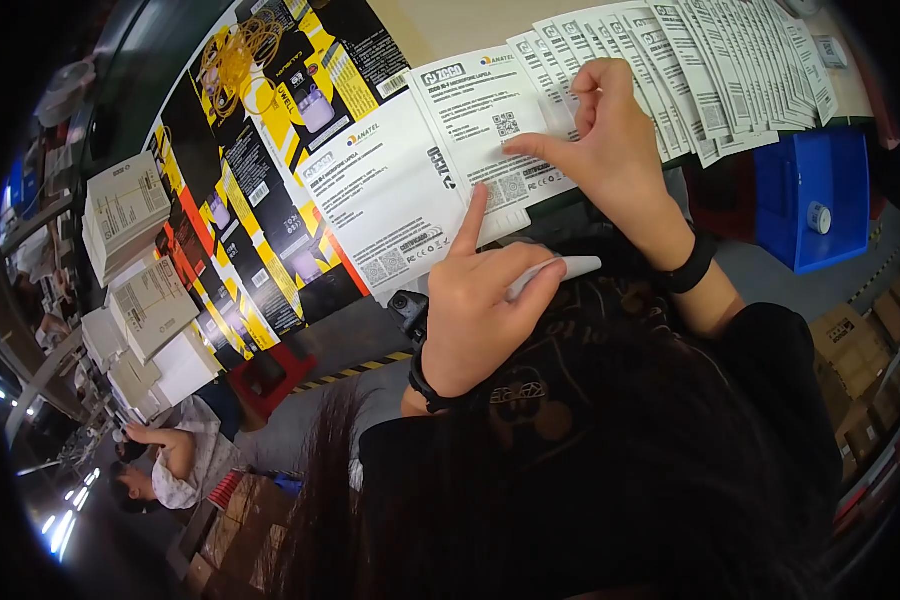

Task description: The recorder is applying QR code labels to a stack of manuals or documents at a workbench.

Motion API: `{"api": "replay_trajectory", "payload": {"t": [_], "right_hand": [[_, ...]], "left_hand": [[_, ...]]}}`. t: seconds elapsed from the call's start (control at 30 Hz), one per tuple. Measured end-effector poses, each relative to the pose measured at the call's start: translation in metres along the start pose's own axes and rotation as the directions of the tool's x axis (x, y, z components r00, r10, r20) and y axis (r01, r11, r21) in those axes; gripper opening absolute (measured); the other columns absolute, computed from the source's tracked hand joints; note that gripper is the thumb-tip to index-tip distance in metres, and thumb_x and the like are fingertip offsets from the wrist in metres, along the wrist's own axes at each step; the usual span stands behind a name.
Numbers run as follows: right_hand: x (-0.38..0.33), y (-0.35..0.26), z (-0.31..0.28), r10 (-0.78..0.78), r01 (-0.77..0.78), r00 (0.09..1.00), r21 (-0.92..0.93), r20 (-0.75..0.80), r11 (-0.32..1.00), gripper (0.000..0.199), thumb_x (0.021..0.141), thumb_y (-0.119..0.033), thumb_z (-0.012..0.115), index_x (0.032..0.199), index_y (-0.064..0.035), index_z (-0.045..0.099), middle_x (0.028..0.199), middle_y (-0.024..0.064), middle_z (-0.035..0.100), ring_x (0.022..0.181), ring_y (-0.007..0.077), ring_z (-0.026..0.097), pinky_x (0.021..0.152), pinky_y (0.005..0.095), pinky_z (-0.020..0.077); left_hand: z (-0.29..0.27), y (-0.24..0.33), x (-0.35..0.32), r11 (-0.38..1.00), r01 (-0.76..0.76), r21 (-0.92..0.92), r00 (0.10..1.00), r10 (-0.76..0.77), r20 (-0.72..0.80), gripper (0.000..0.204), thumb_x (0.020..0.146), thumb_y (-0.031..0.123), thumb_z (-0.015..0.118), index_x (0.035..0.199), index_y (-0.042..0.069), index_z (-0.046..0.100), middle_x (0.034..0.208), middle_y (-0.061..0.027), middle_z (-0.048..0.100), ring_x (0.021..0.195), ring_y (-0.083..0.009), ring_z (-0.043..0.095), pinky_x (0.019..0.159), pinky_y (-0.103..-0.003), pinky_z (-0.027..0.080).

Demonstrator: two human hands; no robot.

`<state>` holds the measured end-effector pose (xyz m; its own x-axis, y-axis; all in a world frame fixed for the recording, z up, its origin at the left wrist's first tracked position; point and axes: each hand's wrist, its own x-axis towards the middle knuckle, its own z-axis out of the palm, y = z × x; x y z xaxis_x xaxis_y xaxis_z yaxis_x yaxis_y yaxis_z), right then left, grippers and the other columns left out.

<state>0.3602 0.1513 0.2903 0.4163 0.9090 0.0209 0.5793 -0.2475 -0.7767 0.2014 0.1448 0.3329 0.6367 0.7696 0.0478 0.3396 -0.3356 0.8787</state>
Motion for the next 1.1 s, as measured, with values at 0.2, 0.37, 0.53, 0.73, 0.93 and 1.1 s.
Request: {"api": "replay_trajectory", "payload": {"t": [0.2, 0.37, 0.53, 0.73, 0.93, 1.1], "right_hand": [[0.0, 0.013, 0.029, -0.308, 0.242, 0.926, -0.283, -0.219, 0.928, 0.027, 0.074, -0.014, 0.065, 0.088, -0.0064, 0.043, 0.065, 0.0041, 0.049, 0.052, 0.0207, 0.05, 0.045, 0.0294, 0.0391], [-0.001, 0.01, 0.015, -0.317, 0.313, 0.934, -0.047, -0.163, 0.948, 0.016, 0.079, -0.008, 0.055, 0.092, -0.0065, 0.045, 0.085, 0.009, 0.054, 0.068, 0.0226, 0.056, 0.056, 0.0327, 0.0445], [-0.006, -0.008, 0.006, -0.633, 0.627, 0.773, 0.115, 0.033, 0.771, 0.036, 0.08, -0.016, 0.055, 0.112, -0.0073, 0.044, 0.115, 0.0109, 0.05, 0.105, 0.0231, 0.049, 0.089, 0.0377, 0.0358], [-0.016, -0.018, -0.016, -0.501, 0.599, 0.765, -0.162, 0.404, 0.784, 0.056, 0.078, -0.022, 0.057, 0.128, -0.0077, 0.035, 0.127, 0.009, 0.043, 0.122, 0.0223, 0.035, 0.105, 0.0402, 0.0152], [-0.017, -0.007, -0.048, -0.35, 0.42, 0.867, -0.142, 0.356, 0.896, 0.049, 0.078, -0.02, 0.057, 0.122, -0.0054, 0.042, 0.124, 0.0108, 0.046, 0.12, 0.0228, 0.038, 0.104, 0.0384, 0.0201], [-0.016, -0.003, -0.061, -0.388, 0.11, 0.744, 0.472, 0.545, 0.875, 0.036, 0.076, -0.017, 0.06, 0.108, -0.0018, 0.053, 0.109, 0.0103, 0.056, 0.105, 0.0214, 0.05, 0.093, 0.0331, 0.0342]], "left_hand": [[0.0, 0.003, -0.002, 0.998, 0.013, 0.065, 1.0, -0.012, -0.02, 0.004, 0.068, -0.001, 0.06, 0.064, -0.002, 0.059, 0.053, -0.0057, 0.056, 0.04, -0.0166, 0.043, 0.102, -0.043, 0.027], [0.004, -0.001, -0.005, 0.991, -0.061, 0.122, 0.997, 0.066, -0.032, 0.006, 0.069, 0.004, 0.063, 0.065, 0.005, 0.059, 0.048, -0.0029, 0.054, 0.04, -0.0193, 0.049, 0.102, -0.046, 0.025], [0.011, -0.006, -0.009, 0.983, -0.079, 0.168, 0.993, 0.092, -0.071, 0.006, 0.07, 0.005, 0.063, 0.066, 0.005, 0.059, 0.048, -0.0047, 0.053, 0.041, -0.0223, 0.05, 0.102, -0.046, 0.026], [0.008, -0.003, -0.01, 0.981, -0.025, 0.19, 1.0, 0.027, -0.01, 0.001, 0.069, 0.003, 0.061, 0.069, 0.003, 0.061, 0.051, -0.0075, 0.053, 0.045, -0.0221, 0.048, 0.103, -0.042, 0.025], [0.0, 0.002, -0.007, 0.993, 0.009, 0.116, 1.0, -0.01, 0.01, 0.006, 0.073, 0.005, 0.06, 0.068, 0.001, 0.059, 0.048, -0.0066, 0.051, 0.043, -0.0223, 0.048, 0.102, -0.044, 0.026], [-0.006, 0.001, -0.012, 0.987, -0.012, -0.16, 0.953, -0.037, -0.3, 0.006, 0.075, 0.0, 0.055, 0.071, -0.002, 0.058, 0.046, -0.0042, 0.048, 0.039, -0.0144, 0.044, 0.101, -0.044, 0.029]]}}
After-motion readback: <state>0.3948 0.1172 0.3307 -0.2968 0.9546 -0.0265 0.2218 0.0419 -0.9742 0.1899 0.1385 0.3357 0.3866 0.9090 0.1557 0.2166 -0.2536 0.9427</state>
